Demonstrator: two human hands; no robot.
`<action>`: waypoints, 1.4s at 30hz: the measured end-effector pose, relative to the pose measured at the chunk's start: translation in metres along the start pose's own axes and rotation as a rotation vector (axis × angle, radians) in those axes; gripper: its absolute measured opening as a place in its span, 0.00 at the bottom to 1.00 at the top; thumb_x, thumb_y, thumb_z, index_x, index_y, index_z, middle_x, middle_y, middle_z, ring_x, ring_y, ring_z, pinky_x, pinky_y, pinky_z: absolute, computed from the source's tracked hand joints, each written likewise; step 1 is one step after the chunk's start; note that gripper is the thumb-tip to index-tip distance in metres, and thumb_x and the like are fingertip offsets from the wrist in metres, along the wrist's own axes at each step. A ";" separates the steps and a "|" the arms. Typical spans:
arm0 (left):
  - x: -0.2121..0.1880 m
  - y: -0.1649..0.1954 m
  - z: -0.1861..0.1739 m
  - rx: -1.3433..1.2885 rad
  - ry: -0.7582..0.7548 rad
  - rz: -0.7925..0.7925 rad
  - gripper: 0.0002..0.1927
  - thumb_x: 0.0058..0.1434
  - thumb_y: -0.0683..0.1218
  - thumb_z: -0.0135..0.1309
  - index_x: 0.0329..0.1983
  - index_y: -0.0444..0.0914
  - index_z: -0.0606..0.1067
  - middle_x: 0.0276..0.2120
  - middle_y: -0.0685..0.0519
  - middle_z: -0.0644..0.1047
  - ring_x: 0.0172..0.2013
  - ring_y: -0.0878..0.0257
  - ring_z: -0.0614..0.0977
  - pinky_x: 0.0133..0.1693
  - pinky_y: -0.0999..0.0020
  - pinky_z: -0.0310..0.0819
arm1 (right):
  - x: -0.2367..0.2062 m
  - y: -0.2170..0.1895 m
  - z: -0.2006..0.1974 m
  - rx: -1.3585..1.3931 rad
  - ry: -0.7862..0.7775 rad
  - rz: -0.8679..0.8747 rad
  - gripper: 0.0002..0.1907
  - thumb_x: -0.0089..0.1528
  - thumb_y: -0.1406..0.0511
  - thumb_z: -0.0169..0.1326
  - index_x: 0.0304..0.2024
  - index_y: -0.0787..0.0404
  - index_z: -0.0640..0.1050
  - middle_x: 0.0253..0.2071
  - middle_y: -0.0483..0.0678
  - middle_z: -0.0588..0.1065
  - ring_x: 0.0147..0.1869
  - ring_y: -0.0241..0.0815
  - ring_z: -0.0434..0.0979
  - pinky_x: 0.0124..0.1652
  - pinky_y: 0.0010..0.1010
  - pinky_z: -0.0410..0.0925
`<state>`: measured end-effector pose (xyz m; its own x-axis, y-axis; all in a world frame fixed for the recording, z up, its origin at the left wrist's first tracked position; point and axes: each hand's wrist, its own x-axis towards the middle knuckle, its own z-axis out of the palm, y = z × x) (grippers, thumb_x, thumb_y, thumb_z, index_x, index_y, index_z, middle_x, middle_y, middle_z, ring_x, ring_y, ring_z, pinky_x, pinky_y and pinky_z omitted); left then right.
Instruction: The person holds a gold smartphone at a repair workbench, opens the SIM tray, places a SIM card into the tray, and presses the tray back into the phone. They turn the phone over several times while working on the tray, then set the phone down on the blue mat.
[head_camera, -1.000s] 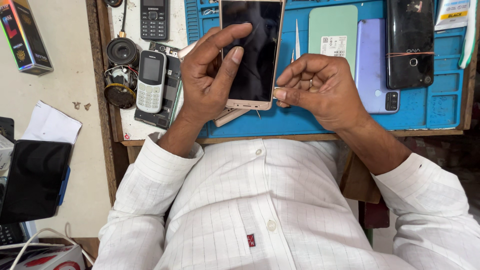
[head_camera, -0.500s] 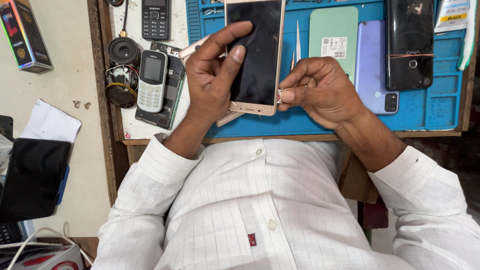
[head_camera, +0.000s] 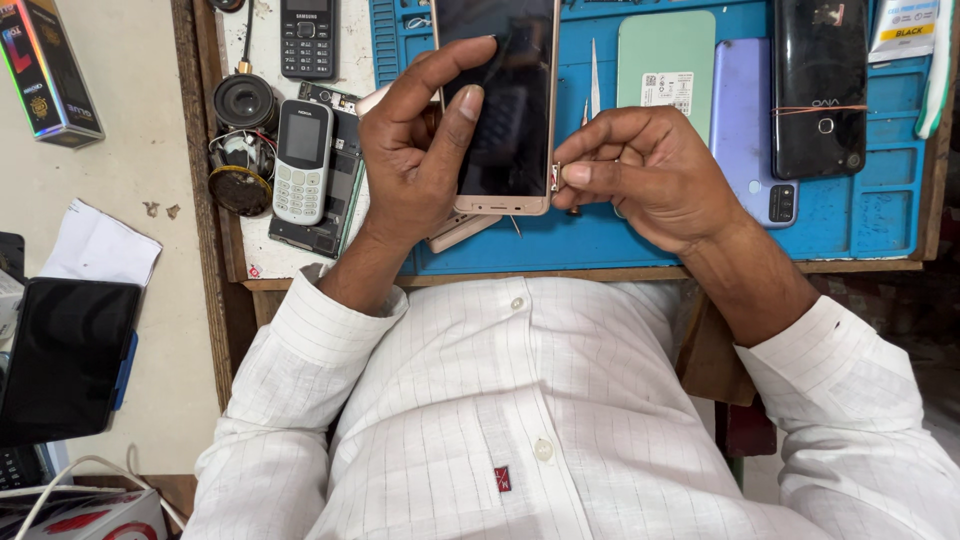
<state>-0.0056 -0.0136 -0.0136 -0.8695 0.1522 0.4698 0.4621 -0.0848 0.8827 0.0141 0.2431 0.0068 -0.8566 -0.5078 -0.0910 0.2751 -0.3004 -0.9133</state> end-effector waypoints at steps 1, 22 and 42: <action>0.001 0.001 -0.002 0.026 -0.001 0.021 0.14 0.78 0.42 0.54 0.64 0.40 0.75 0.52 0.54 0.81 0.20 0.81 0.65 0.20 0.84 0.55 | 0.001 -0.001 0.000 -0.002 0.004 0.001 0.09 0.66 0.72 0.60 0.47 0.70 0.80 0.40 0.56 0.81 0.43 0.44 0.86 0.45 0.31 0.81; 0.007 0.044 0.005 0.363 -0.059 0.096 0.12 0.80 0.38 0.52 0.64 0.39 0.74 0.43 0.55 0.78 0.24 0.78 0.70 0.24 0.81 0.61 | 0.003 -0.001 0.009 -0.218 0.076 -0.080 0.09 0.65 0.74 0.60 0.47 0.71 0.78 0.37 0.55 0.81 0.40 0.41 0.85 0.39 0.28 0.79; 0.027 0.015 -0.017 -0.124 -0.111 -0.356 0.11 0.75 0.40 0.50 0.56 0.35 0.79 0.43 0.54 0.80 0.36 0.73 0.77 0.38 0.80 0.74 | -0.022 -0.027 0.008 -1.196 0.231 -0.769 0.08 0.65 0.75 0.64 0.46 0.68 0.80 0.42 0.54 0.82 0.44 0.43 0.86 0.40 0.24 0.78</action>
<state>-0.0250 -0.0277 0.0126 -0.9443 0.2988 0.1382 0.1047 -0.1252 0.9866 0.0293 0.2561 0.0366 -0.7037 -0.3595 0.6129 -0.7041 0.4689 -0.5333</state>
